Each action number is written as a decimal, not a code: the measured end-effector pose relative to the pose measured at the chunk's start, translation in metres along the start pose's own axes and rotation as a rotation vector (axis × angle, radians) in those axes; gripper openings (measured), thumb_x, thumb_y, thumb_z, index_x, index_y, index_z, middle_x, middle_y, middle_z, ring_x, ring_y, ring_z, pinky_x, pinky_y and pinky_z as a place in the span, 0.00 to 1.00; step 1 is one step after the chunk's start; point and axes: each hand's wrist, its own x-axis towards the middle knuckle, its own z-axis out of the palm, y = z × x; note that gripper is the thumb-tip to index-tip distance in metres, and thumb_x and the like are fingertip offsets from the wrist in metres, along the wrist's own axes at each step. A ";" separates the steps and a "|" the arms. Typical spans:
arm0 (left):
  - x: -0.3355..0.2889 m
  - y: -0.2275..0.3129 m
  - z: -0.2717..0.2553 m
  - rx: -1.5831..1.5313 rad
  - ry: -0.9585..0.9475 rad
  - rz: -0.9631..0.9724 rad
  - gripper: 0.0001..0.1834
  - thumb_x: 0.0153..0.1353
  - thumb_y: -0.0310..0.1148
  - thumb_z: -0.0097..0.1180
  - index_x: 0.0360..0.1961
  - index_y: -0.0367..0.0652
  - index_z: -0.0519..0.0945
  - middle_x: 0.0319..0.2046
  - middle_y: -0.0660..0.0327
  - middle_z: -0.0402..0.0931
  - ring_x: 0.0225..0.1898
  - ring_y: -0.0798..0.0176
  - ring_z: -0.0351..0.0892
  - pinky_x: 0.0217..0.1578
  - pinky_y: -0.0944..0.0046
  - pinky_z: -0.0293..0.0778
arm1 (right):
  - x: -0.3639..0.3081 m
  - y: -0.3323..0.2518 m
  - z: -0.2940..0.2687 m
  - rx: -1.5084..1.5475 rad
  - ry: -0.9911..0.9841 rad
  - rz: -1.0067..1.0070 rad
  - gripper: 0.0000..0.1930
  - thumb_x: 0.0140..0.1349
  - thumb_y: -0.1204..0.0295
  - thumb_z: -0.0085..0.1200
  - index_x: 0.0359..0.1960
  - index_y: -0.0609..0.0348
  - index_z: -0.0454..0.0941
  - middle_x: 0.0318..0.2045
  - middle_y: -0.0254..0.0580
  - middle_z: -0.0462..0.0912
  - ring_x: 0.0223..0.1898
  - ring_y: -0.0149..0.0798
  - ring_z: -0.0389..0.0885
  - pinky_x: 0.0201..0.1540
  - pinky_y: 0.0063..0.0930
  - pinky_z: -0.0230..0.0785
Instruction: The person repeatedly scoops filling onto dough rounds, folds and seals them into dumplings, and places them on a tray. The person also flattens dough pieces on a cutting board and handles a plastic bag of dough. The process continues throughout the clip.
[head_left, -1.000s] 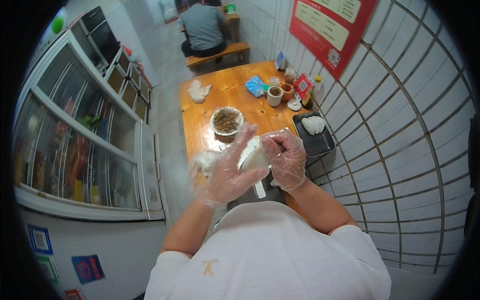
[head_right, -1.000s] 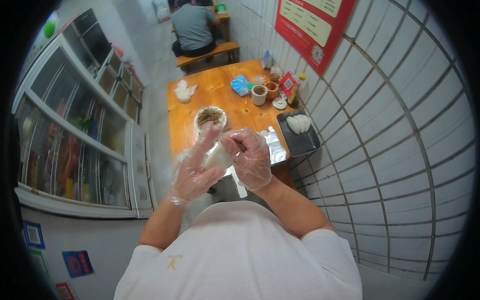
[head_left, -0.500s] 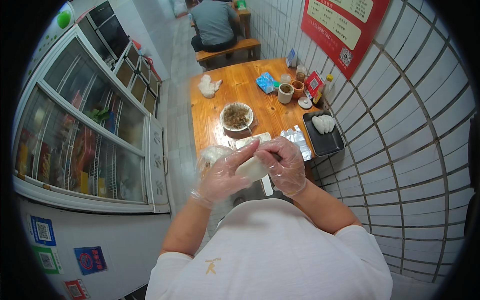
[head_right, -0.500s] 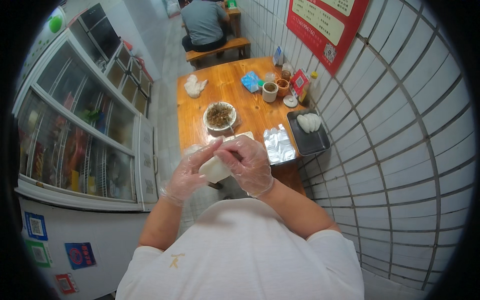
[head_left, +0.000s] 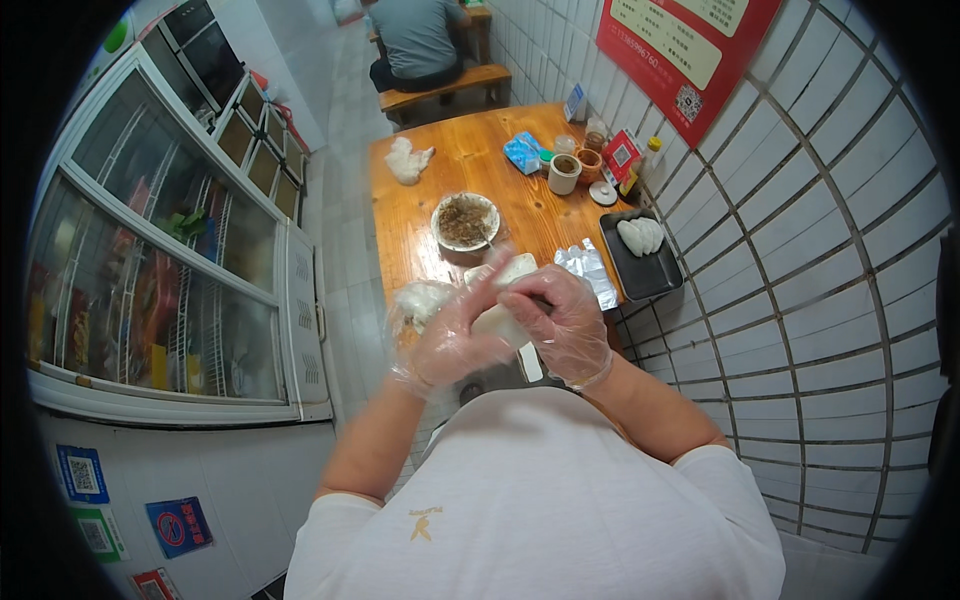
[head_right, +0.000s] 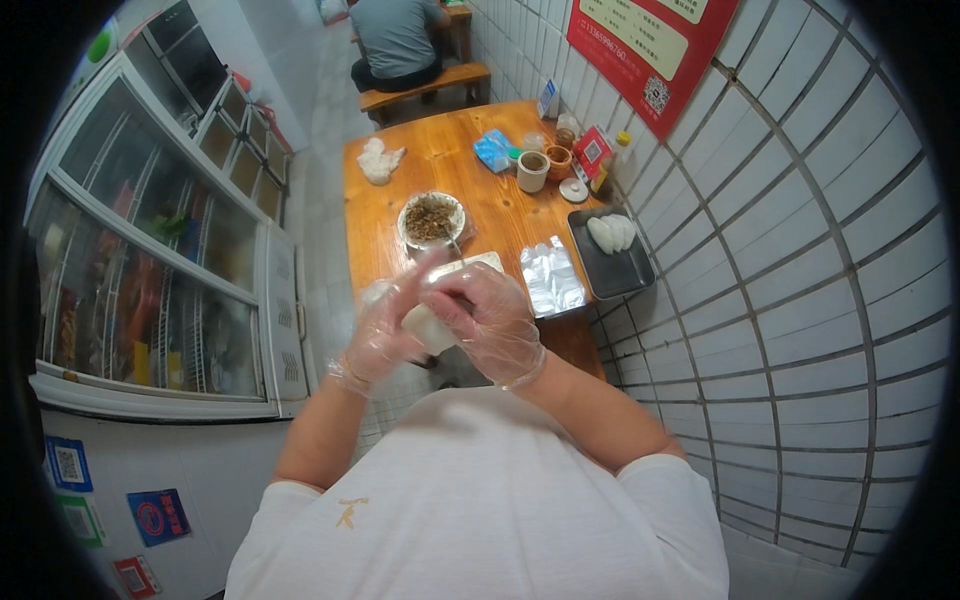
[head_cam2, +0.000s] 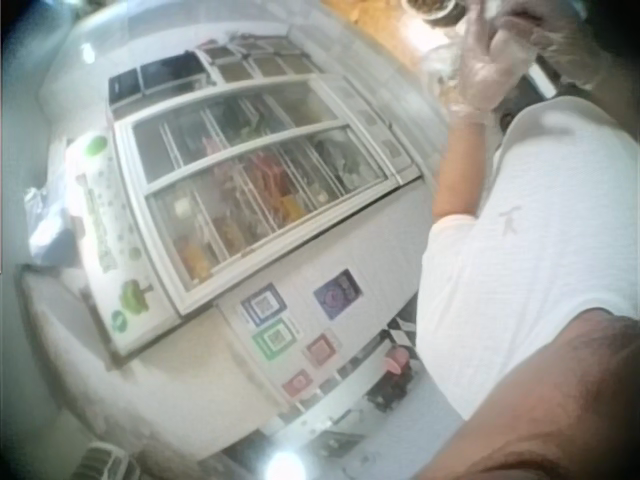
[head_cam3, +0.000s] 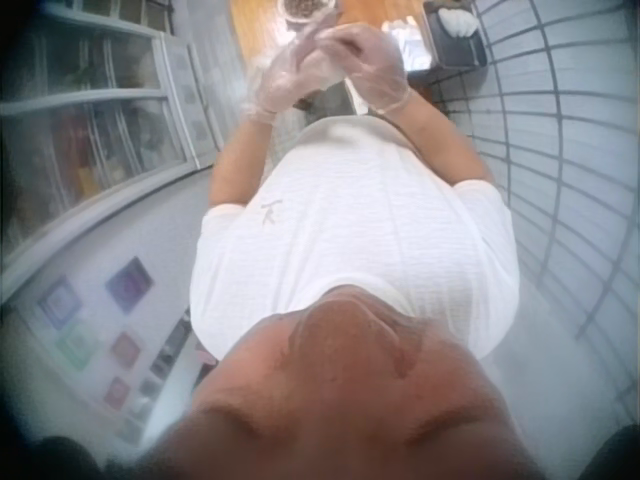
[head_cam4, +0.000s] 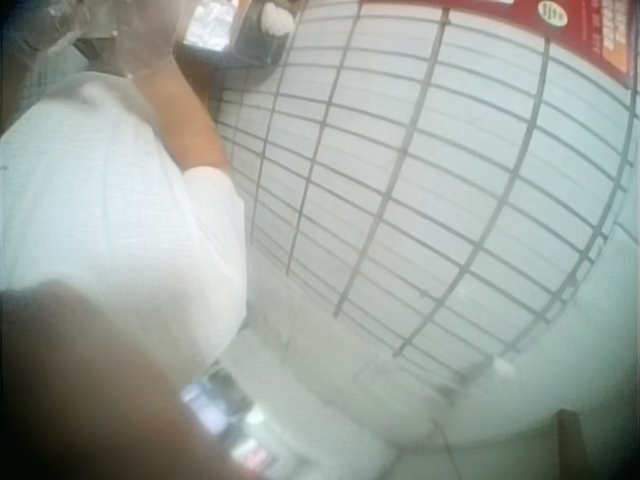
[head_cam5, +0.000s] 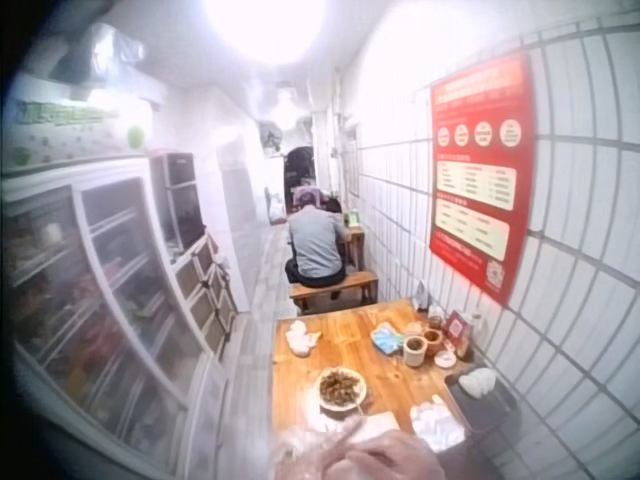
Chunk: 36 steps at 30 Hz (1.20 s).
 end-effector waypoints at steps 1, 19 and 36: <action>0.002 0.002 -0.003 0.228 -0.063 0.005 0.43 0.60 0.41 0.70 0.74 0.41 0.64 0.71 0.49 0.63 0.71 0.59 0.65 0.70 0.57 0.59 | 0.001 -0.002 -0.003 0.137 -0.047 0.026 0.15 0.72 0.60 0.57 0.39 0.61 0.80 0.38 0.40 0.81 0.39 0.32 0.79 0.45 0.27 0.73; -0.011 0.002 0.008 0.137 0.122 -0.091 0.23 0.57 0.30 0.72 0.53 0.35 0.83 0.43 0.58 0.84 0.44 0.67 0.82 0.45 0.66 0.78 | -0.009 -0.010 -0.046 -0.193 -0.183 -0.320 0.20 0.71 0.52 0.53 0.44 0.55 0.87 0.56 0.50 0.80 0.61 0.56 0.75 0.63 0.48 0.68; -0.010 -0.009 0.028 -0.323 0.325 -0.167 0.09 0.63 0.30 0.65 0.38 0.34 0.87 0.44 0.59 0.80 0.46 0.66 0.79 0.48 0.65 0.77 | -0.029 -0.008 -0.033 0.053 -0.114 0.125 0.15 0.66 0.62 0.65 0.46 0.61 0.84 0.30 0.33 0.78 0.27 0.27 0.73 0.30 0.22 0.68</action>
